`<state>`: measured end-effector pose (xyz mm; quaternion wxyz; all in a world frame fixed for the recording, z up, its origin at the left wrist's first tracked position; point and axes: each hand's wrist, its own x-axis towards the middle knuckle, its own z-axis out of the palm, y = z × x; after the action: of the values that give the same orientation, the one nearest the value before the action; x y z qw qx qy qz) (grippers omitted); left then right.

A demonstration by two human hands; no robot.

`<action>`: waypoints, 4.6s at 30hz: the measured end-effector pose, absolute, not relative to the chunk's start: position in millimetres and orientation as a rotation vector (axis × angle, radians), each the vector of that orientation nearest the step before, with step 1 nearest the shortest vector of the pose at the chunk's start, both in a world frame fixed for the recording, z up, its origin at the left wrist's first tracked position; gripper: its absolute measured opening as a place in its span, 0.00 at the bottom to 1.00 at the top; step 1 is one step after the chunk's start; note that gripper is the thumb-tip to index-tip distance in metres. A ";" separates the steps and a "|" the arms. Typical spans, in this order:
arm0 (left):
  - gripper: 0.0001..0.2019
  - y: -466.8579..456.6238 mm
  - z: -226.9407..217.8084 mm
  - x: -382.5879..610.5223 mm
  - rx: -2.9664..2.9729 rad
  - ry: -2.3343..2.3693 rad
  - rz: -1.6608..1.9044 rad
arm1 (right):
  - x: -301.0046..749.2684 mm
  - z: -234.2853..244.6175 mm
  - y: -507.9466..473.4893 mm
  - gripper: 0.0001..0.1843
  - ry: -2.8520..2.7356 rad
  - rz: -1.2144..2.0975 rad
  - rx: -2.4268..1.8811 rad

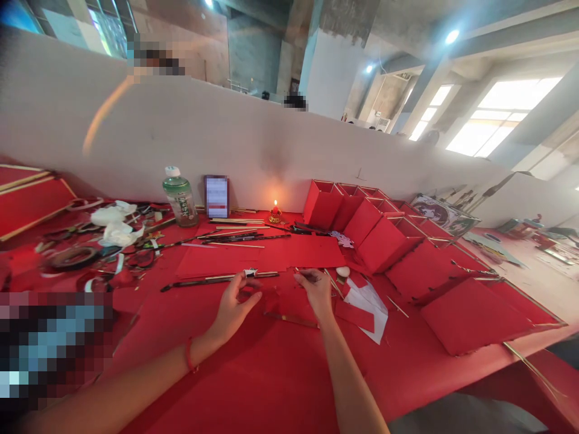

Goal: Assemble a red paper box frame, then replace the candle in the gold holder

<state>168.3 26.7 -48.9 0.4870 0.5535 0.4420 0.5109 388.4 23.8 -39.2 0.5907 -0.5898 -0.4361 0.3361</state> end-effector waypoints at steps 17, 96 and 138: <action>0.16 26.9 -43.0 166.2 1.322 1.063 1.278 | 375.5 -35.9 23.7 0.32 -0.968 0.885 -1.337; 0.16 35.0 -46.5 167.2 1.288 0.982 1.323 | 389.1 -27.1 4.7 0.07 -2.312 0.166 -1.621; 0.13 32.9 -52.5 171.3 1.328 0.909 1.302 | 407.1 -10.2 -61.0 0.06 -2.345 0.545 -1.644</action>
<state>171.3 32.9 -52.5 0.5107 0.5516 0.3775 0.5408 407.1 -61.0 -10.2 0.1131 -0.5602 -0.7993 0.1858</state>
